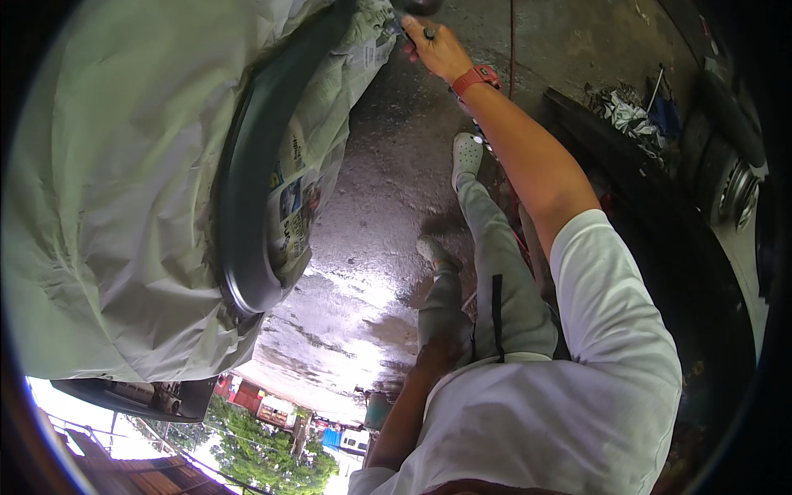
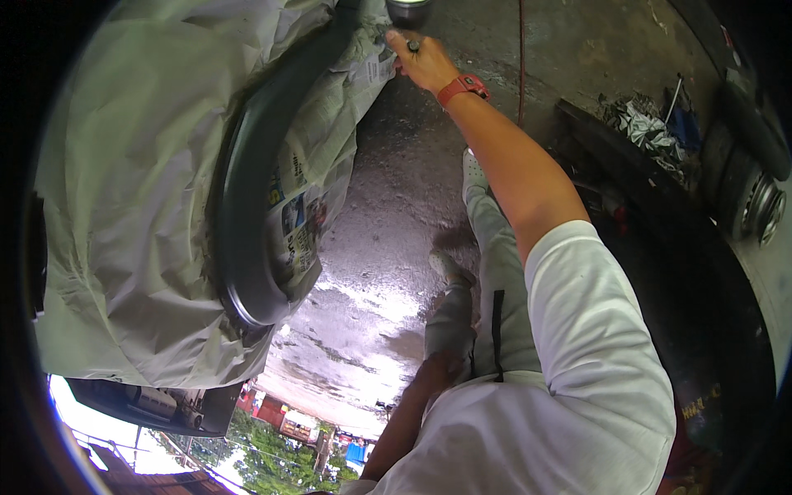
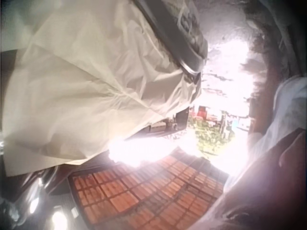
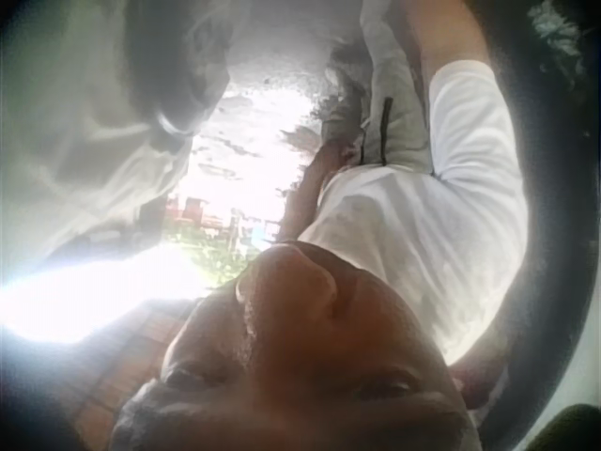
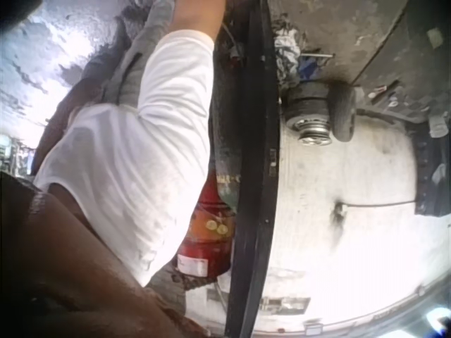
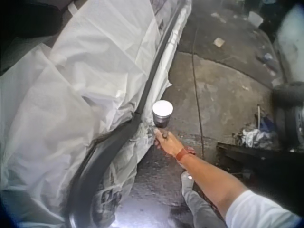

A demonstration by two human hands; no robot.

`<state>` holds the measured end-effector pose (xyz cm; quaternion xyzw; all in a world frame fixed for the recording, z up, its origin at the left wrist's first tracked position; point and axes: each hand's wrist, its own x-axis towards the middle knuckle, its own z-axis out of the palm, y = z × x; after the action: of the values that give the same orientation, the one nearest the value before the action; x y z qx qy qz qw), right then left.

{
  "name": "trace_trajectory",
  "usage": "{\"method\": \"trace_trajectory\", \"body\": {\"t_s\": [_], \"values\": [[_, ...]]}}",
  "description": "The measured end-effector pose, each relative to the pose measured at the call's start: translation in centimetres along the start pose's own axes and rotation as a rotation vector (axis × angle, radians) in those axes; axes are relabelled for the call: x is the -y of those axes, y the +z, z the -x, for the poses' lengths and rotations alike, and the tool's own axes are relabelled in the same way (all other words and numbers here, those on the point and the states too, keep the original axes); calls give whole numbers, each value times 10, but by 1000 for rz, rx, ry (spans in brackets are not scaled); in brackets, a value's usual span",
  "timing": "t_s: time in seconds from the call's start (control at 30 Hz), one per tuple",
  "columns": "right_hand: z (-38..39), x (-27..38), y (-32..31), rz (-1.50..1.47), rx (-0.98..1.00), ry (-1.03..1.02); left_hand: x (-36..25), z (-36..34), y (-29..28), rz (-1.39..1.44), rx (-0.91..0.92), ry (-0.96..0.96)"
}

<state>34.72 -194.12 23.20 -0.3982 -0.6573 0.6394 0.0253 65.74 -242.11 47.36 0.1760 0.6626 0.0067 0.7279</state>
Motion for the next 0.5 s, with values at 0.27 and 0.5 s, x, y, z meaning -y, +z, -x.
{"method": "trace_trajectory", "body": {"t_s": [0.27,0.5], "values": [[1,-36,10,61,-162,-12,30,-5,25,-399,12,185],[148,4,52,-296,-77,-155,80,6,15,279,63,119]]}}
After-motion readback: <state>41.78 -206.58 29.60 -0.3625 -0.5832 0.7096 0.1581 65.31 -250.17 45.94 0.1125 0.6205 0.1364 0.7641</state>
